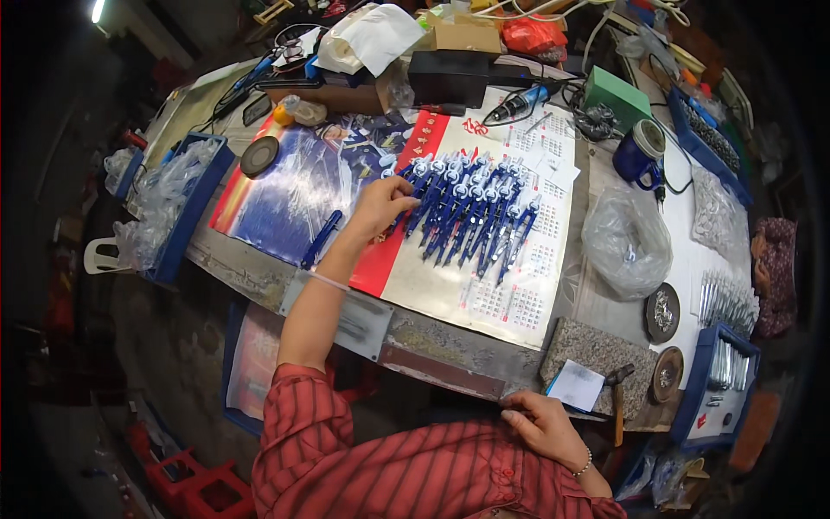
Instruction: The person is assembling blue plastic tool handles by inserting metal pins and tapping them into place with a hammer.
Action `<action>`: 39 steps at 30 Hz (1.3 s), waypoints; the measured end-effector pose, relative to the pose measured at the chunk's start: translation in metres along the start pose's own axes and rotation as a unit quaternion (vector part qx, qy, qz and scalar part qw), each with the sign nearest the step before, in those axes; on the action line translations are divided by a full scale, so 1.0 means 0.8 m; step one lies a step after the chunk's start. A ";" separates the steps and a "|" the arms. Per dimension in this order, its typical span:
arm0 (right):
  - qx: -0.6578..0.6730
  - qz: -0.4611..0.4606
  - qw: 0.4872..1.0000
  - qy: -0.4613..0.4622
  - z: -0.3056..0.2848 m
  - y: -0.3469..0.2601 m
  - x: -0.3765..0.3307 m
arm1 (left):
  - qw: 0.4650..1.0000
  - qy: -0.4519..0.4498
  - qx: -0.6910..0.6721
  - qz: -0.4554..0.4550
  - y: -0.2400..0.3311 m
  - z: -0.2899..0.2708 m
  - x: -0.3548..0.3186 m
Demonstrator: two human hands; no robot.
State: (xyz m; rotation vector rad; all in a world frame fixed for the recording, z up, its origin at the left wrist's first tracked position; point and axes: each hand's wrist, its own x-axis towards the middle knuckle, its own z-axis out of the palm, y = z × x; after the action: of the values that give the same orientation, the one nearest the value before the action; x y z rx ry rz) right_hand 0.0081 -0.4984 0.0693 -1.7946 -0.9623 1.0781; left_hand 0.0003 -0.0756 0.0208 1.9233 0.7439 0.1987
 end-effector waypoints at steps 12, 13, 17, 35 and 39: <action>-0.045 0.045 0.998 -0.013 0.004 -0.023 0.005 | 0.896 0.328 0.216 0.206 -0.056 -0.041 -0.039; -0.043 0.045 0.998 -0.014 0.005 -0.022 0.006 | 0.881 0.345 0.264 0.185 -0.074 -0.056 -0.046; -0.075 -0.021 0.997 -0.017 0.008 -0.018 0.011 | 0.919 0.266 0.290 0.006 -0.113 -0.095 -0.078; 0.198 -0.001 0.976 0.091 0.033 -0.021 0.024 | 0.903 -0.113 -0.409 -0.060 0.081 0.112 -0.263; 0.292 0.039 0.952 0.080 0.025 -0.005 0.010 | 0.876 -0.190 -0.440 -0.044 0.092 0.175 -0.291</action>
State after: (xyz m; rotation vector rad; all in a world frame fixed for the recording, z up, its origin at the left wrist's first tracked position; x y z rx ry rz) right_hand -0.0084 -0.4846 0.0648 -1.4040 -0.4123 1.1033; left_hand -0.0924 -0.3378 0.0617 1.0013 0.3627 0.0709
